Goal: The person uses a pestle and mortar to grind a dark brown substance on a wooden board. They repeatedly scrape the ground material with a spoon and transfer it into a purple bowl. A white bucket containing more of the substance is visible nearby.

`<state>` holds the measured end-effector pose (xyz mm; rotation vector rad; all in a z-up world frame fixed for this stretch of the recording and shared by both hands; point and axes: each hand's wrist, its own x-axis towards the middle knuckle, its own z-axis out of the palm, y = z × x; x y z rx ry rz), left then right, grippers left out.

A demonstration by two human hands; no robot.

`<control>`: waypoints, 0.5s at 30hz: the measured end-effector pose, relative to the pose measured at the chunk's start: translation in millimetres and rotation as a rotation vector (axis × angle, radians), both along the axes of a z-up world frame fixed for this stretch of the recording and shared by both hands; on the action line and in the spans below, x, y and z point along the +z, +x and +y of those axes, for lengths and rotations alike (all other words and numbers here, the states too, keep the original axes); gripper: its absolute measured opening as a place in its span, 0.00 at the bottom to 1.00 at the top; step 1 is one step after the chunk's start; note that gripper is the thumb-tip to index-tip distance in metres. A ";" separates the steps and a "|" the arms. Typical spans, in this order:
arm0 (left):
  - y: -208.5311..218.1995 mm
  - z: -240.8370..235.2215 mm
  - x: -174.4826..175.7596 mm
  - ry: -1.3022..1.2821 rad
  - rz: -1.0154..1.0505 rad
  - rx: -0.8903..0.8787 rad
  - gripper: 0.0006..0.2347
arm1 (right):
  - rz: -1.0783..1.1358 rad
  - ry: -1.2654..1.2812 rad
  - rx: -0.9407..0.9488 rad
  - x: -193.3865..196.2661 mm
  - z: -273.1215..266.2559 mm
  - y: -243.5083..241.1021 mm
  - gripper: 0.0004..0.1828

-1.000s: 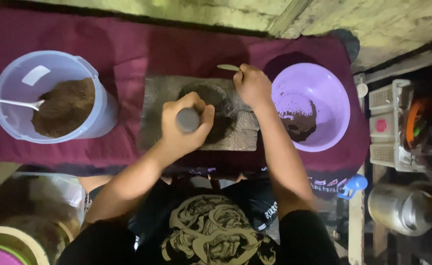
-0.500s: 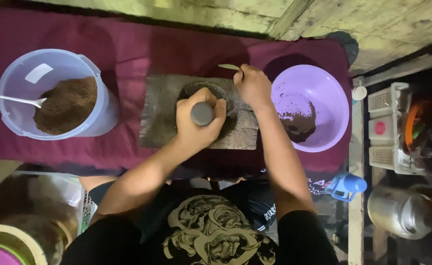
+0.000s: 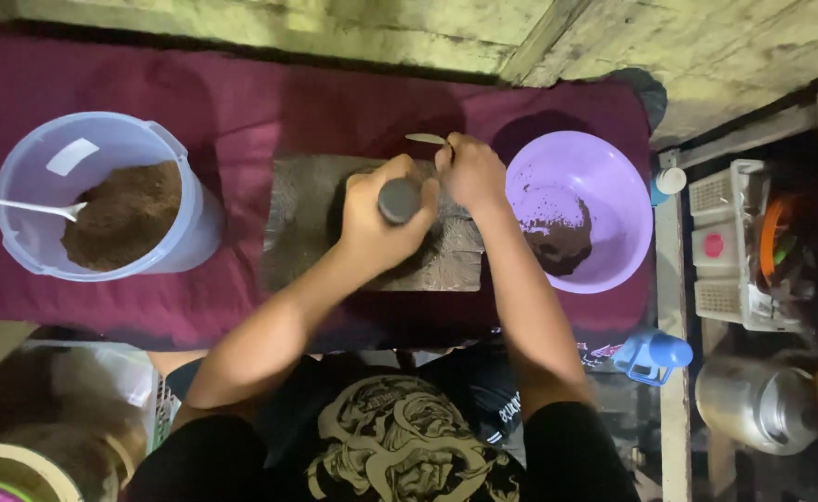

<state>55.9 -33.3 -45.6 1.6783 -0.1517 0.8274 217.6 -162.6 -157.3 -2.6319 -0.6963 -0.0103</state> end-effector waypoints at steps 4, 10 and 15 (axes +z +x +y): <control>-16.0 4.4 21.5 0.032 -0.050 -0.046 0.10 | -0.027 -0.005 0.035 -6.4 -1.0 3.6 0.14; 3.7 4.7 -28.5 -0.025 -0.020 -0.144 0.12 | 0.020 0.017 -0.032 -5.2 -2.3 0.2 0.14; -13.2 8.2 22.8 -0.020 -0.069 -0.100 0.12 | 0.025 0.013 -0.019 5.8 0.1 -4.2 0.13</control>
